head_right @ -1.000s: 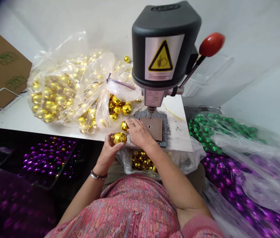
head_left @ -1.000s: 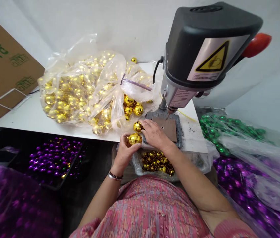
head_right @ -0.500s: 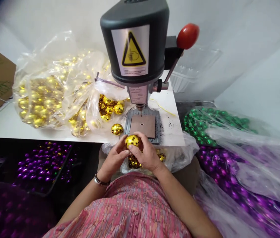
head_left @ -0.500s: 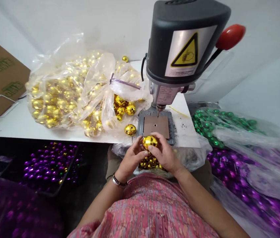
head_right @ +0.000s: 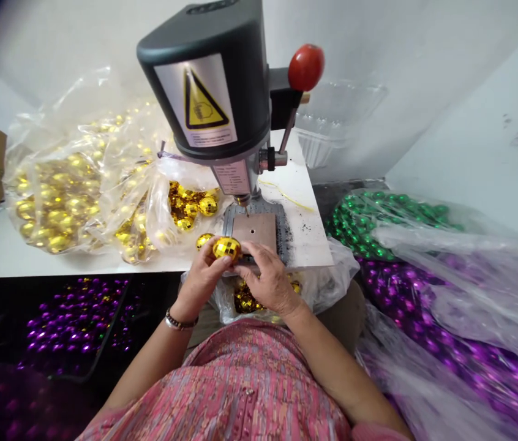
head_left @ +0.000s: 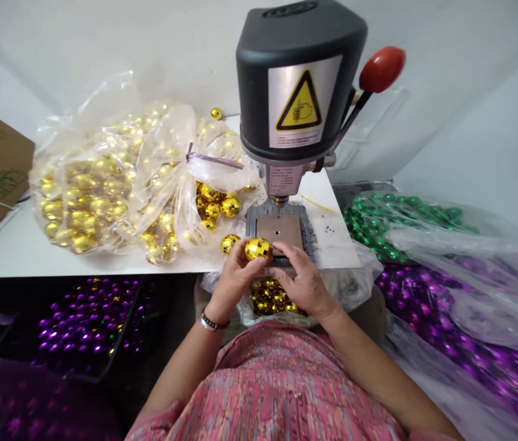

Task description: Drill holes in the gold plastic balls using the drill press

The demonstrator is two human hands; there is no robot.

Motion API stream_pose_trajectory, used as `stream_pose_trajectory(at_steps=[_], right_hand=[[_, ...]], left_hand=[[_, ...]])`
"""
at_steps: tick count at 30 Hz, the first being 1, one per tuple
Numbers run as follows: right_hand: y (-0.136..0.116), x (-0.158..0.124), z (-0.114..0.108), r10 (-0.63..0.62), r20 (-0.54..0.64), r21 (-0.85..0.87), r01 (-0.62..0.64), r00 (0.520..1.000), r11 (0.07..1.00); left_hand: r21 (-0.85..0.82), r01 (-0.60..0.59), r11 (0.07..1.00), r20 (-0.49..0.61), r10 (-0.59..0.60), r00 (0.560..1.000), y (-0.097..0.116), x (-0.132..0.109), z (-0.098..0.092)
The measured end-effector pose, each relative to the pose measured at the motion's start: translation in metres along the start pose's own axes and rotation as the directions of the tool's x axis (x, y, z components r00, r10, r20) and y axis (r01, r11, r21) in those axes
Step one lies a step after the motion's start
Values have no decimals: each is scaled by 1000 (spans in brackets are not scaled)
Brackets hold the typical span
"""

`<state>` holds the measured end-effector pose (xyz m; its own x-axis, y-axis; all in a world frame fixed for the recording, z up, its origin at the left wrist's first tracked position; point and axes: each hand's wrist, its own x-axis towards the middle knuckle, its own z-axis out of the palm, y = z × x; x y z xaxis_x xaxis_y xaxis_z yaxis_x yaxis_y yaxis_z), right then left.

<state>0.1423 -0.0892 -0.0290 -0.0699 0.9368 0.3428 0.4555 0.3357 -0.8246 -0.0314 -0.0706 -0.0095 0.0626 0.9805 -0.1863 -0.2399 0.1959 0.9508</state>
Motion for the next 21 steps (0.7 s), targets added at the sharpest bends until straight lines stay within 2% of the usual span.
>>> stream_pose_trajectory(at_steps=[3,8,12,15,18,21], right_hand=[[9,1,-15,68,-83,-24,-70,994,997],[19,-5,-38,130,-126,-12,-132,984,991],[22,-11,-44,148,-107,13,-148,983,989],[24,-14,-46,154,-94,32,-152,984,988],[28,-15,-48,163,-95,47,-159,982,986],[32,-17,-50,184,-99,56,-179,978,982]], left_hand=[[207,-51,977,-12,54,998,12,27,9],[369,-35,929,77,7,997,17,59,20],[409,-25,912,39,10,999,13,68,24],[444,-74,893,15,75,997,11,72,25],[557,-164,814,28,179,983,12,75,27],[661,-198,723,86,189,978,15,74,31]])
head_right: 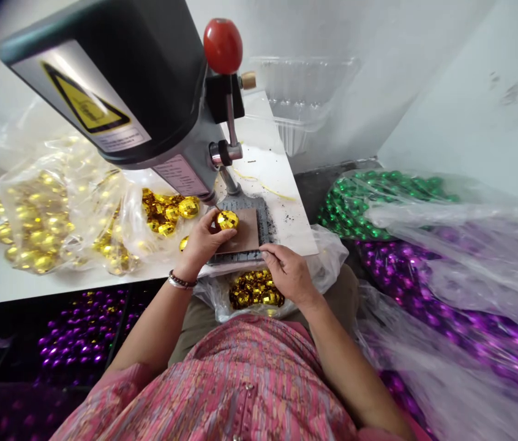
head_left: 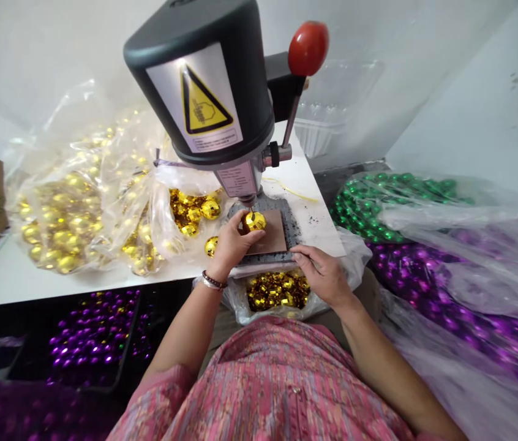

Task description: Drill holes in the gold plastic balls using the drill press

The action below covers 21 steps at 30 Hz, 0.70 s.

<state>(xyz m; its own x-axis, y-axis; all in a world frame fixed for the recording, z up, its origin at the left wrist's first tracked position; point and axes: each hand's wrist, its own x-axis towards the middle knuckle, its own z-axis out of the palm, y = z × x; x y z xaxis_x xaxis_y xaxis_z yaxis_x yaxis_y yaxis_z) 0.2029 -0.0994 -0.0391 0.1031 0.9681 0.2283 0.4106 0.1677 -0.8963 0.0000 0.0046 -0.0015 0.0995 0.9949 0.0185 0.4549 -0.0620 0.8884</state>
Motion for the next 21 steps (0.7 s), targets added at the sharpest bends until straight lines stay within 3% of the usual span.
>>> stream_pose_trajectory(at_steps=[4,9,14,18,20,21], right_hand=[[5,-2,-2,26,-8,2,-26,1000,1000],[4,1,-7,26,-19,5,-26,999,1000],[-6,15,-30,3,-85,29,-1,996,1000],[-31,47,-65,-52,-253,51,67,966,996],[-54,70,-82,-98,-415,83,145,905,986],[-68,82,-90,-120,-510,115,206,852,972]], left_hand=[[56,-28,998,58,24,998,7,-2,2],[2,1,1000,95,-1,995,6,-4,3],[-1,-34,999,60,34,998,2,-5,4],[2,-59,998,45,59,997,0,-6,4],[20,-77,997,73,76,994,-1,-7,4],[37,-86,996,90,83,992,-1,-7,4]])
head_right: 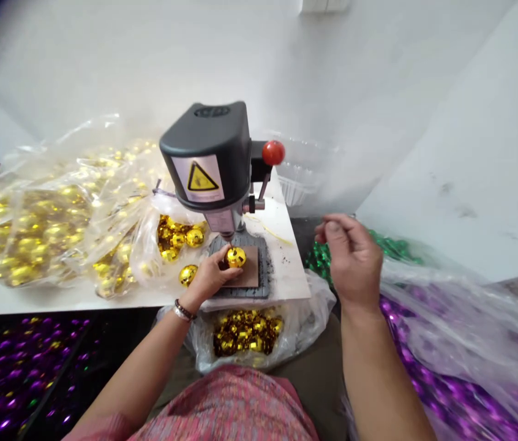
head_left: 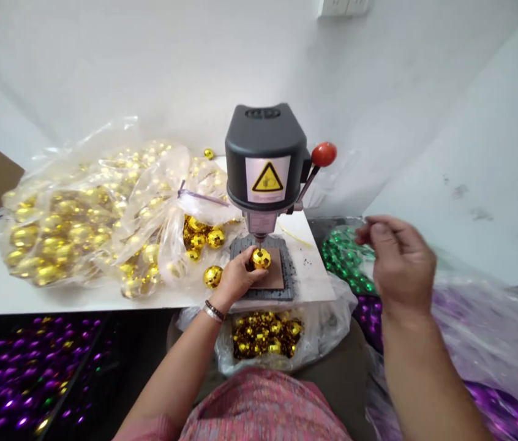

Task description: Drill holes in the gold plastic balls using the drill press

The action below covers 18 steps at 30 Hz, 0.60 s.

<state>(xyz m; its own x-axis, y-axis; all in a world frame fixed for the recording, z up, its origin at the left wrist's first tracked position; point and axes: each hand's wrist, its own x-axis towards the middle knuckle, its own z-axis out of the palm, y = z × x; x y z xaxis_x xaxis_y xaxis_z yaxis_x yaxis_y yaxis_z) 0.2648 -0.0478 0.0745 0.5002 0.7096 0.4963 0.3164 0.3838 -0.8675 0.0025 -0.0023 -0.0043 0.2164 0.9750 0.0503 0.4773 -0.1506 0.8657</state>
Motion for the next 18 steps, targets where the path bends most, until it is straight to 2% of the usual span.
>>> stream_pose_trajectory(at_steps=[1,3,5,8,11,13,15,18], right_hand=[[-13,15,4,-32,-87,70,38,996,997],[-37,42,16,-91,-188,199,129,978,971],[-59,61,32,-139,-138,221,167,981,961],[-79,79,60,-159,34,224,147,987,963],[-87,92,89,-179,173,204,142,969,969],[-88,99,104,-132,256,211,78,957,974],[-88,99,112,-100,273,235,35,957,971],[-89,79,109,-150,185,290,92,971,953]], left_hand=[[23,-6,1000,14,6,1000,0,0,0],[66,-11,998,28,9,1000,-1,0,0],[90,-9,996,25,7,1000,-2,0,0],[93,-14,996,18,12,1000,-1,-1,0],[94,-19,995,6,18,1000,0,-1,0],[96,-17,995,10,16,1000,0,-1,1],[103,-12,995,21,10,1000,0,-1,1],[127,-4,992,19,1,1000,-1,-1,2]])
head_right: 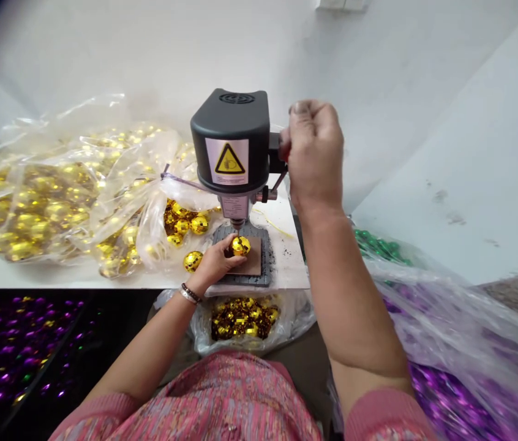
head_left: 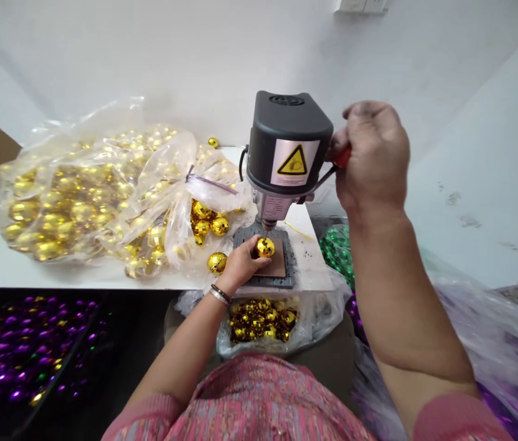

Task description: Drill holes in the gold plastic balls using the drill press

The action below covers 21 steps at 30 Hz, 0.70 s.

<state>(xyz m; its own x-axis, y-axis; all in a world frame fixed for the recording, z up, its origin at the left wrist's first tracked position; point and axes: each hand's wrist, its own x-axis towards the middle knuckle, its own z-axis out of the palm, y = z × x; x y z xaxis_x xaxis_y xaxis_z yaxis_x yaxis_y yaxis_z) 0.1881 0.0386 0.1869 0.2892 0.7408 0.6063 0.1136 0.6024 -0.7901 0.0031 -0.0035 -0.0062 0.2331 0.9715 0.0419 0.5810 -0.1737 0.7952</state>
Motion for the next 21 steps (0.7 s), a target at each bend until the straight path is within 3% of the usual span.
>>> stream_pose_trajectory(at_steps=[4,8,21], right_hand=[[-9,-53,-4,-153,-124,40,159,980,986],[-5,-92,-4,-203,-177,-25,202,963,979],[16,-113,-6,-417,-182,-241,371,890,897]], left_hand=[[23,6,1000,-9,-5,1000,0,0,0],[14,8,1000,-10,-7,1000,0,-1,0],[13,29,999,16,-29,999,-1,-2,0]])
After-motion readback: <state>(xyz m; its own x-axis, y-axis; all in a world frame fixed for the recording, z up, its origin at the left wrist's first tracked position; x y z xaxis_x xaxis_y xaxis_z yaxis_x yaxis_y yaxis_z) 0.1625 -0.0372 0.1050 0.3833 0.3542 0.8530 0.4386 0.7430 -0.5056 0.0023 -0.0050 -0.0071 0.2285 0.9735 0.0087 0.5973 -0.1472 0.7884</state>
